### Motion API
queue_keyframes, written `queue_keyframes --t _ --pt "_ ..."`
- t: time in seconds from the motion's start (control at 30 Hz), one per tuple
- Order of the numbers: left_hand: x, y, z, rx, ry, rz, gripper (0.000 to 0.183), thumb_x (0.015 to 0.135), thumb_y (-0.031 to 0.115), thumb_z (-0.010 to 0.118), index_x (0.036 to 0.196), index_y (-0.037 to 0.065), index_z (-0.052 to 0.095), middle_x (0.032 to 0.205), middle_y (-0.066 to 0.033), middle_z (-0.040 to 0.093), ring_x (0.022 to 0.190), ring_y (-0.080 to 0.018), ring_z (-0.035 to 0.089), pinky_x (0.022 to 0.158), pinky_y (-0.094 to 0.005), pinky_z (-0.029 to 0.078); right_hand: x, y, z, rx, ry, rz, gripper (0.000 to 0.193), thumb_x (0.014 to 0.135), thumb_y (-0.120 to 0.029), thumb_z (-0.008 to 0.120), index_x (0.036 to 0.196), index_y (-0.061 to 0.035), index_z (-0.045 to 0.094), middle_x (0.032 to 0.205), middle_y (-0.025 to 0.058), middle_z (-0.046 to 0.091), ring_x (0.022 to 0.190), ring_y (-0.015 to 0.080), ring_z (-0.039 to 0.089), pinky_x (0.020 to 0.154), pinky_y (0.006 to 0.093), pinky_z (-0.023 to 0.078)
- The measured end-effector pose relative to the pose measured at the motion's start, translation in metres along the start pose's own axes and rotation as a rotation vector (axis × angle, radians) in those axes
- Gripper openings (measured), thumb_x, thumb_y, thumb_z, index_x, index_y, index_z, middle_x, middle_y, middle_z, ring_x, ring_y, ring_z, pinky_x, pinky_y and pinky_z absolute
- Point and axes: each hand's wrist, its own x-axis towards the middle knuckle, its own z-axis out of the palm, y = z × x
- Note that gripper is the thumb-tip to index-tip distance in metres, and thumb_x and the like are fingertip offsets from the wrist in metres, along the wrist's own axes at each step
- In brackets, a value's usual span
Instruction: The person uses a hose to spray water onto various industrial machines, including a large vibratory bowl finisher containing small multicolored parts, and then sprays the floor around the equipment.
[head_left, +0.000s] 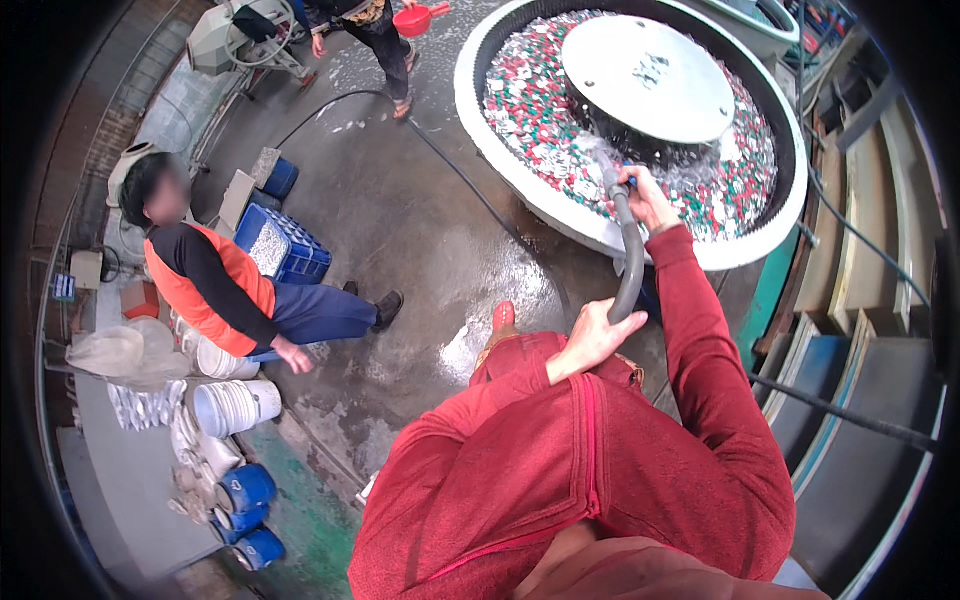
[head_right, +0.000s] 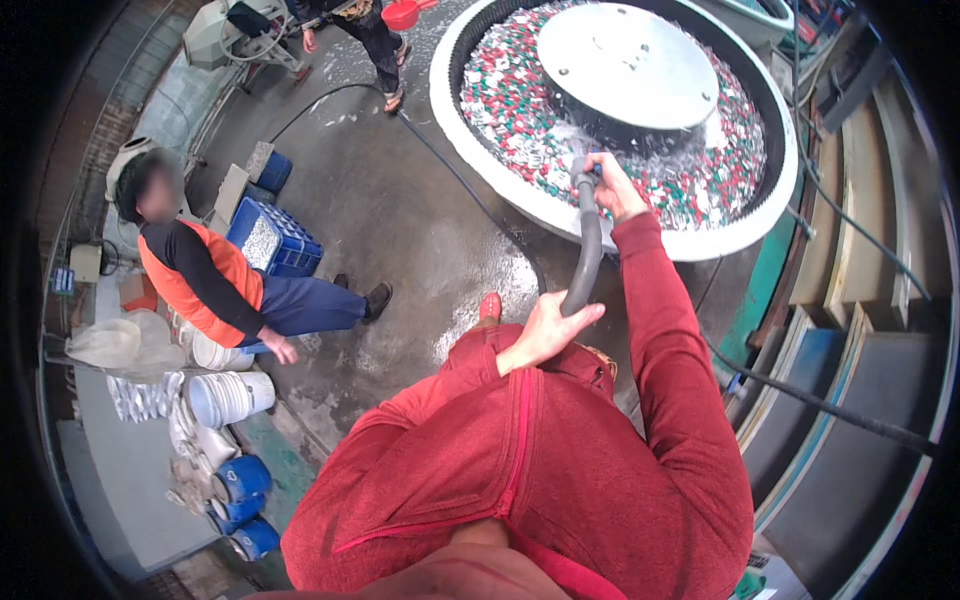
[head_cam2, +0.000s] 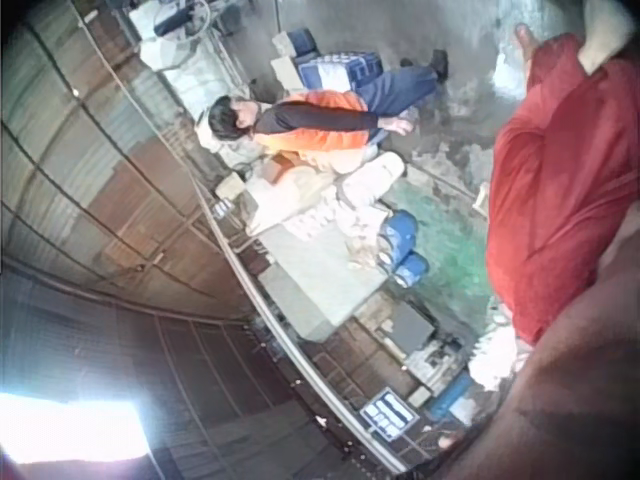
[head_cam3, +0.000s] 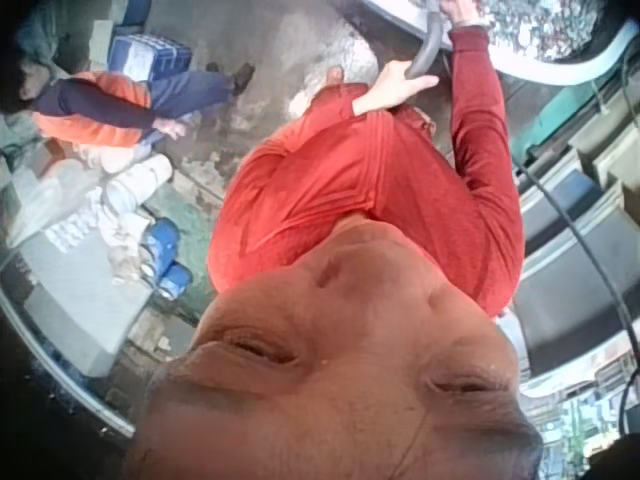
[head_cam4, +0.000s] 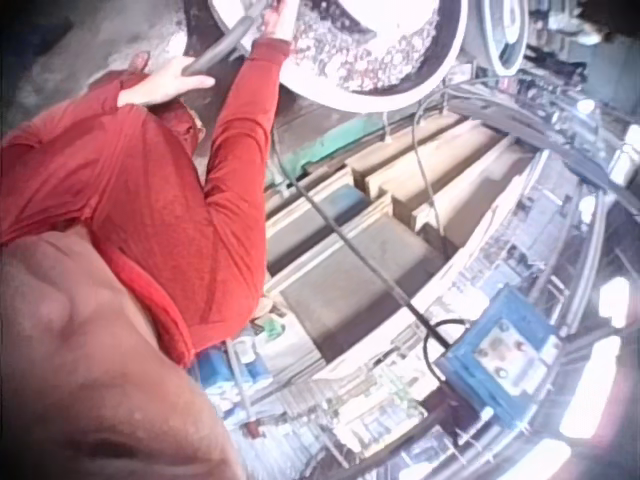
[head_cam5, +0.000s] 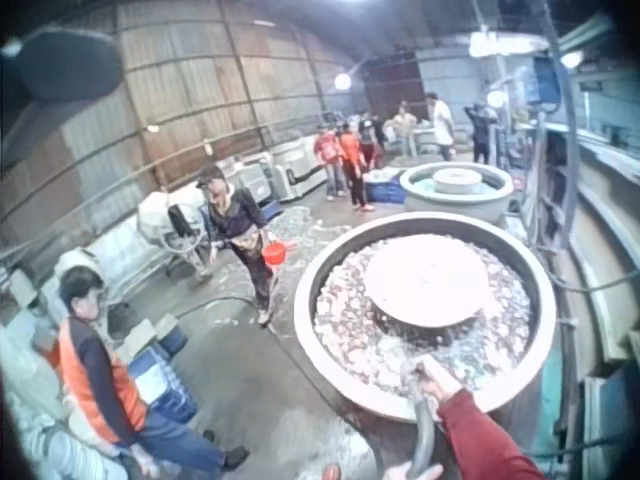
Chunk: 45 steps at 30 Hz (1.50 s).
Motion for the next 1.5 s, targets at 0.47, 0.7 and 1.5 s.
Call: queue_keyframes --t 0.47,0.7,1.5 --pt "0.048 0.009 -0.133 -0.192 0.040 0.071 0.035 0.075 0.030 0.065 0.072 -0.003 0.056 0.053 -0.0066 0.048 0.054 -0.0111 0.045 0.053 -0.0325 0.039 0.072 -0.036 0.117 -0.210 0.067 -0.088 0.008 0.068 -0.009 0.048 0.064 -0.0030 0.045 0.067 0.0170 0.048 0.056 0.0317 0.054 0.048 0.0430 0.050" --pt "0.071 0.018 -0.201 -0.203 0.049 0.325 0.030 0.080 0.030 0.063 0.071 0.003 0.057 0.048 0.0016 0.046 0.041 -0.0059 0.044 0.039 -0.0237 0.033 0.114 -0.068 0.158 -0.138 -0.002 -0.231 0.011 0.074 -0.011 0.049 0.067 -0.0036 0.046 0.065 0.0142 0.049 0.056 0.0302 0.052 0.050 0.0445 0.051" --pt "0.067 0.029 -0.080 0.005 -0.533 0.201 0.034 0.077 0.030 0.063 0.088 -0.002 0.061 0.061 -0.0138 0.058 0.056 -0.0169 0.056 0.058 -0.0333 0.044 -0.064 -0.043 -0.048 0.201 0.417 -0.389 0.040 0.064 -0.005 0.047 0.103 -0.0032 0.043 0.082 0.0162 0.050 0.064 0.0300 0.055 0.054 0.0438 0.052"
